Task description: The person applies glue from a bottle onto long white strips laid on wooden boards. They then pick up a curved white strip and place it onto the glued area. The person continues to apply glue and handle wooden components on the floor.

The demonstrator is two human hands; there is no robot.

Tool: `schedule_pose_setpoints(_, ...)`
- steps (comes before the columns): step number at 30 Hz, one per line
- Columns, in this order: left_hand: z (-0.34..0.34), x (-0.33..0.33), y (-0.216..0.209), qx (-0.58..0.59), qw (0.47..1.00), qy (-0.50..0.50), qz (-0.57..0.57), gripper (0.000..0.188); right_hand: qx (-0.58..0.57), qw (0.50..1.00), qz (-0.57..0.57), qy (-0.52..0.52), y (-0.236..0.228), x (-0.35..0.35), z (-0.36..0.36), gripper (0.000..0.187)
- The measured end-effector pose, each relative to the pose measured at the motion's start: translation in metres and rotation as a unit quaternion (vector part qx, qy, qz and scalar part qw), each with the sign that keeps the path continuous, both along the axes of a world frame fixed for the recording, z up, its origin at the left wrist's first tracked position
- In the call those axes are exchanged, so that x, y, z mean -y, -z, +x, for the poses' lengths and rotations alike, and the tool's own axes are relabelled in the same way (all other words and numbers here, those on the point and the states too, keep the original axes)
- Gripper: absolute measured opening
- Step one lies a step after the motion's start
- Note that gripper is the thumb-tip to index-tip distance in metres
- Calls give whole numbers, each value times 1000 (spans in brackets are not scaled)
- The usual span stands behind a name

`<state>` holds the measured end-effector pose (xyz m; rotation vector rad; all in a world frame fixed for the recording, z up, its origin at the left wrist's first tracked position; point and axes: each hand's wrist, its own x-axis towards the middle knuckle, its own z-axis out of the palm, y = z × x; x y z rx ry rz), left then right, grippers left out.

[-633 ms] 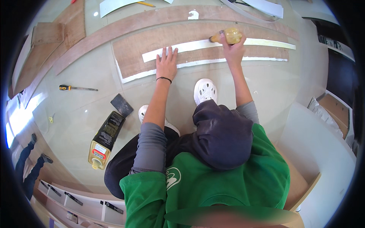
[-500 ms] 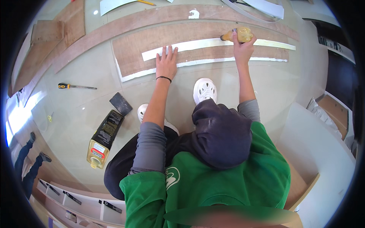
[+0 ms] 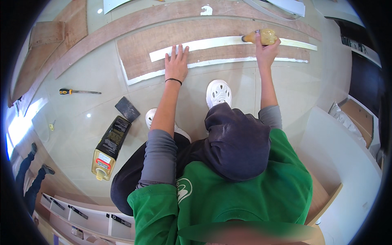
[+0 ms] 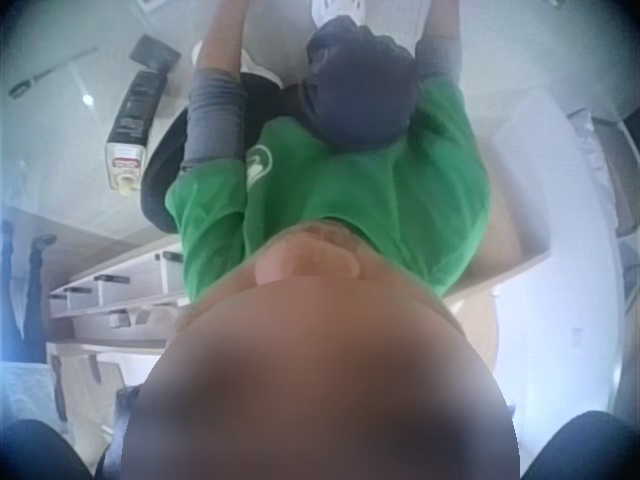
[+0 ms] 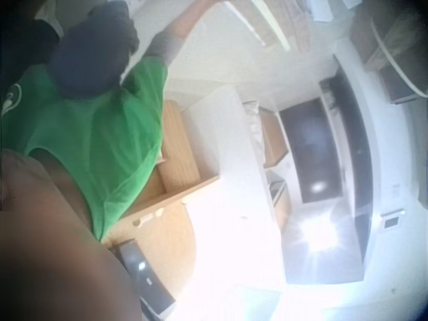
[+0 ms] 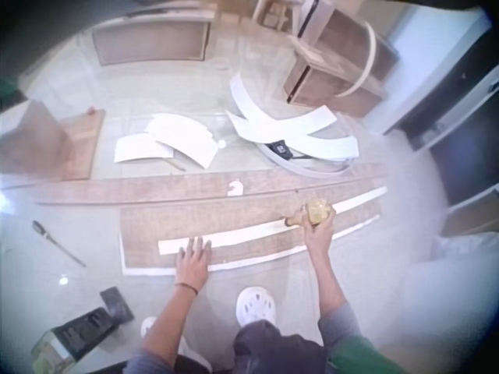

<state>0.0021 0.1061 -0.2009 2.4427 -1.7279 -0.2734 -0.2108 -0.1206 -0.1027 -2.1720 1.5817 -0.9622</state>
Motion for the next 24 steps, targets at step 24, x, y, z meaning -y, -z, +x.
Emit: schedule_pose_setpoints(24,25,-30,1,-14,997,-36,-68,55,59,988,89,-110,7,-77,63,67)
